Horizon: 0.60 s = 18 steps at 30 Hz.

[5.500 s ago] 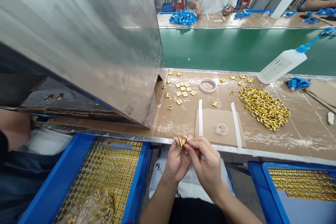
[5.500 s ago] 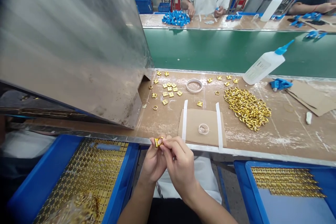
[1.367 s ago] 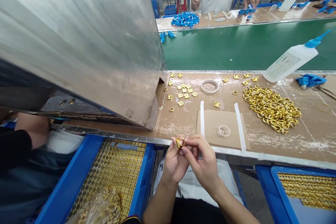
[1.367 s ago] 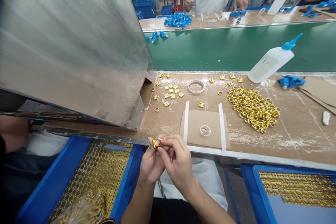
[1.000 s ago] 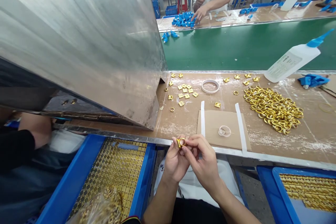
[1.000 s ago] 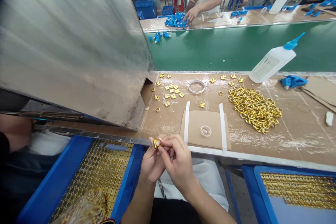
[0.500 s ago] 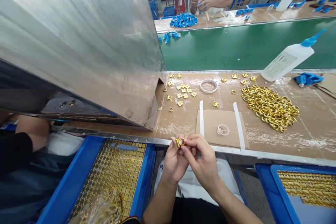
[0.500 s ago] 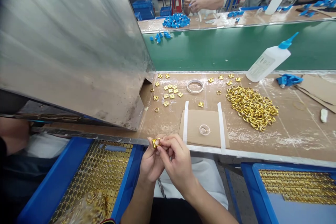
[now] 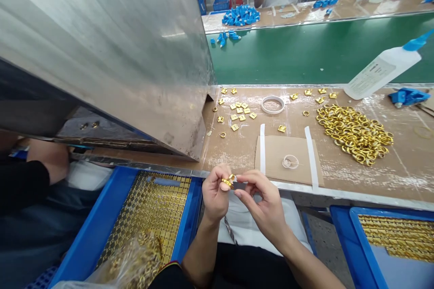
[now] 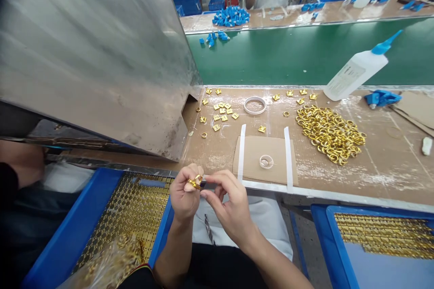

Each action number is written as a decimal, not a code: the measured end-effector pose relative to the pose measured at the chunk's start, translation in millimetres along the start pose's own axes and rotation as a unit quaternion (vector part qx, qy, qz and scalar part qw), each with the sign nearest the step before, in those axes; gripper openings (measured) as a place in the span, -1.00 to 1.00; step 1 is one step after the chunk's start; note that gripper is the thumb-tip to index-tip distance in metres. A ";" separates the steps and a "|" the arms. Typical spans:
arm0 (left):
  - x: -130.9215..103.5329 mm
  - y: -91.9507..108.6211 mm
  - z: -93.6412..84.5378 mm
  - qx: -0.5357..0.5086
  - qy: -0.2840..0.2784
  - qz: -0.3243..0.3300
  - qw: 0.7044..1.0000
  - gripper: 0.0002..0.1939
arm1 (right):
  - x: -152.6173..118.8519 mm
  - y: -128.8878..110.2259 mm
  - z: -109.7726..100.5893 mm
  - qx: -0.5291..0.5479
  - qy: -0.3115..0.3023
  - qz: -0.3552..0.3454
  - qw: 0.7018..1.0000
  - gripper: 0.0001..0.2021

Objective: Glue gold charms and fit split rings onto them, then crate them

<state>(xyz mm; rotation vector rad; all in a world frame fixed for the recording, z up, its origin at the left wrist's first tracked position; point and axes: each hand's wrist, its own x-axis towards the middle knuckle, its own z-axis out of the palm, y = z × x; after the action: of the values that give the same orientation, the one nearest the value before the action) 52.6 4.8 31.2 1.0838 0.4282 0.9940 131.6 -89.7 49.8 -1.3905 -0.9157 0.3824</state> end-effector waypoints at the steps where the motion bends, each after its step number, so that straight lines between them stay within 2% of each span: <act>1: 0.0 0.7 -4.6 0.040 -0.007 0.038 0.998 -0.63 | -1.4 -1.2 -0.6 0.020 -0.009 0.011 1.000 -0.87; 5: -1.5 8.6 -16.0 0.133 -0.058 0.113 0.983 -0.79 | -5.0 -6.7 -2.0 0.069 -0.025 0.022 0.997 -0.77; 9: -3.1 18.9 -16.5 0.153 -0.075 0.104 0.980 -0.77 | -6.2 -9.5 -1.8 0.092 -0.037 0.005 0.995 -0.76; 14: -10.3 18.4 -17.3 0.115 -0.061 0.066 0.989 -0.69 | -7.4 -9.2 -1.2 0.098 -0.035 -0.037 0.994 -0.80; 18: -13.3 14.1 -10.1 0.040 0.009 0.057 0.998 -0.63 | -7.6 -12.9 1.3 0.017 -0.023 -0.117 0.993 -0.80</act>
<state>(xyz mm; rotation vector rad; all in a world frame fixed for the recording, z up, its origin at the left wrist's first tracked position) 32.0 0.7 37.0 1.1829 0.4269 1.0957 122.4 -96.8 59.4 -1.2313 -1.0916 0.2523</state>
